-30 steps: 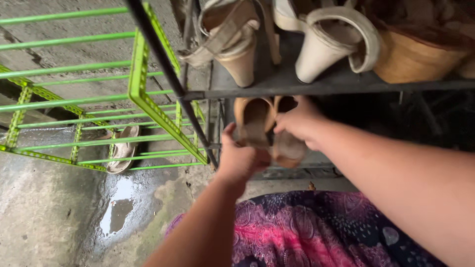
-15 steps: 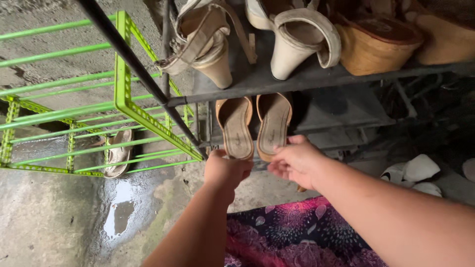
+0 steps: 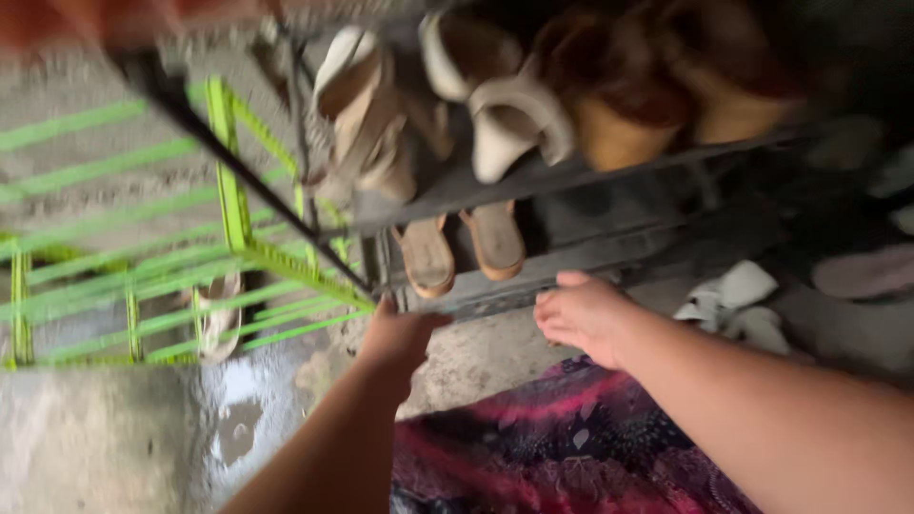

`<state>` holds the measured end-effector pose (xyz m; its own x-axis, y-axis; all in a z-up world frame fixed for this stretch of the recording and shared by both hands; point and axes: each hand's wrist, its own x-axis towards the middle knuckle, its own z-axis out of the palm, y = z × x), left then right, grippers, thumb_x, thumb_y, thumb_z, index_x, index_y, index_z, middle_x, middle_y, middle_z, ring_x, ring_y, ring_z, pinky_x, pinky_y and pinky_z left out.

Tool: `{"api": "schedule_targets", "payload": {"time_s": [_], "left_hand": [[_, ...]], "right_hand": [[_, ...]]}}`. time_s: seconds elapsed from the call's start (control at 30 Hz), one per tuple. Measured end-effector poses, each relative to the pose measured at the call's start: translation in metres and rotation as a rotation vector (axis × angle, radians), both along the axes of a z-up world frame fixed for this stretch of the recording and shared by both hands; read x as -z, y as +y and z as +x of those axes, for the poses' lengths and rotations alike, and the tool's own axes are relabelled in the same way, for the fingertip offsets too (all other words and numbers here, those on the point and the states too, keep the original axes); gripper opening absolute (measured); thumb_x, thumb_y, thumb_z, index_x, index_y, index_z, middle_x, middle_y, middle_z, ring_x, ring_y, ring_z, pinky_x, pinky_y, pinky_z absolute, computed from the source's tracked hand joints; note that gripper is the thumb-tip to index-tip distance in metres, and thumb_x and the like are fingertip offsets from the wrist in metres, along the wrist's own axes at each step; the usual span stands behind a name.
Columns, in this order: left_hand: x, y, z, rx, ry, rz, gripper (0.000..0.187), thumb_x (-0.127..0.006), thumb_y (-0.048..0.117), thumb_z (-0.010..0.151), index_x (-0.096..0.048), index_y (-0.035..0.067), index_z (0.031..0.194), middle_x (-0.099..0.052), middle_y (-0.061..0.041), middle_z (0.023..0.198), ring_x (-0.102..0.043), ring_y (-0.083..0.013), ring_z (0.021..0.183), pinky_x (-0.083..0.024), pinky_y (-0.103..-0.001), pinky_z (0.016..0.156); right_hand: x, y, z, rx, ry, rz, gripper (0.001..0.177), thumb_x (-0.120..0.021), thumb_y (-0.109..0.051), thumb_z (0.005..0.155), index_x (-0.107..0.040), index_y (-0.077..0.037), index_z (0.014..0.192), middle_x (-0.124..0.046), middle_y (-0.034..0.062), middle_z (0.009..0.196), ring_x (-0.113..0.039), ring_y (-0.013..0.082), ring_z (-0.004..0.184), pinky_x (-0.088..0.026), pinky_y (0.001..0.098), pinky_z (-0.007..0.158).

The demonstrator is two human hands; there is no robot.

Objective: The person picks up multiple pairs of shoes from the floor and places them onto a green metal shoe rack. They handle sneakers, sandals, and slip-ons, arranging them in pairs on the rack shelves.

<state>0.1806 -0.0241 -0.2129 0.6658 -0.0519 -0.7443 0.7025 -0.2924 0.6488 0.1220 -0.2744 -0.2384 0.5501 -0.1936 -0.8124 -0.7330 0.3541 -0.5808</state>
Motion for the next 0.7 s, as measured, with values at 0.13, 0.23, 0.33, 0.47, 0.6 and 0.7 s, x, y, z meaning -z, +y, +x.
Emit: {"api": "schedule_targets", "payload": {"time_s": [0.13,0.23,0.33,0.47,0.6,0.7], "left_hand": [[-0.054,0.010,-0.017,0.107,0.063,0.192,0.104,-0.085,0.015,0.076,-0.026,0.017,0.161,-0.066,-0.015,0.103,-0.060,-0.0230,0.078,-0.050,-0.037,0.061],[-0.099,0.007,-0.022,0.273,0.093,0.241,0.101,-0.083,0.014,0.076,-0.028,0.022,0.161,-0.068,-0.014,0.119,-0.065,-0.0244,0.095,-0.056,-0.038,0.074],[-0.142,-0.006,-0.022,0.455,0.161,0.188,0.101,-0.081,0.012,0.075,-0.029,0.027,0.160,-0.068,-0.013,0.127,-0.066,-0.0240,0.110,-0.055,-0.041,0.086],[-0.180,-0.039,-0.034,0.693,0.154,0.152,0.097,-0.081,0.014,0.075,-0.033,0.026,0.159,-0.070,-0.016,0.125,-0.066,-0.0249,0.114,-0.052,-0.042,0.092],[-0.196,-0.074,-0.060,0.900,0.075,0.128,0.093,-0.082,0.018,0.076,-0.037,0.021,0.158,-0.073,-0.017,0.118,-0.068,-0.0255,0.111,-0.053,-0.042,0.091],[-0.194,-0.090,-0.094,1.020,0.068,0.108,0.090,-0.082,0.019,0.076,-0.040,0.019,0.156,-0.071,-0.009,0.114,-0.067,-0.0211,0.109,-0.055,-0.043,0.090]], "right_hand": [[-0.066,-0.003,-0.035,-0.019,-0.011,-0.088,0.071,-0.071,-0.008,0.083,-0.043,-0.009,0.149,-0.070,0.0119,0.113,-0.069,0.0262,0.105,-0.054,0.0429,0.098],[-0.114,-0.003,-0.068,0.061,-0.027,-0.148,0.058,-0.073,-0.010,0.082,-0.055,-0.010,0.137,-0.072,0.0061,0.107,-0.068,0.0215,0.099,-0.055,0.0392,0.090],[-0.159,0.010,-0.112,0.207,0.002,-0.164,0.046,-0.072,-0.012,0.082,-0.062,-0.010,0.127,-0.073,0.0034,0.105,-0.069,0.0195,0.096,-0.055,0.0384,0.086],[-0.200,0.029,-0.182,0.353,0.078,-0.134,0.039,-0.073,-0.011,0.081,-0.066,-0.010,0.119,-0.073,0.0052,0.103,-0.072,0.0213,0.095,-0.056,0.0386,0.085],[-0.221,0.041,-0.249,0.500,0.084,-0.100,0.041,-0.075,-0.012,0.079,-0.066,-0.012,0.119,-0.074,0.0040,0.105,-0.074,0.0228,0.095,-0.058,0.0393,0.084],[-0.232,0.047,-0.297,0.536,0.111,-0.119,0.044,-0.076,-0.013,0.078,-0.066,-0.012,0.121,-0.074,0.0027,0.107,-0.074,0.0204,0.097,-0.057,0.0376,0.084]]}}
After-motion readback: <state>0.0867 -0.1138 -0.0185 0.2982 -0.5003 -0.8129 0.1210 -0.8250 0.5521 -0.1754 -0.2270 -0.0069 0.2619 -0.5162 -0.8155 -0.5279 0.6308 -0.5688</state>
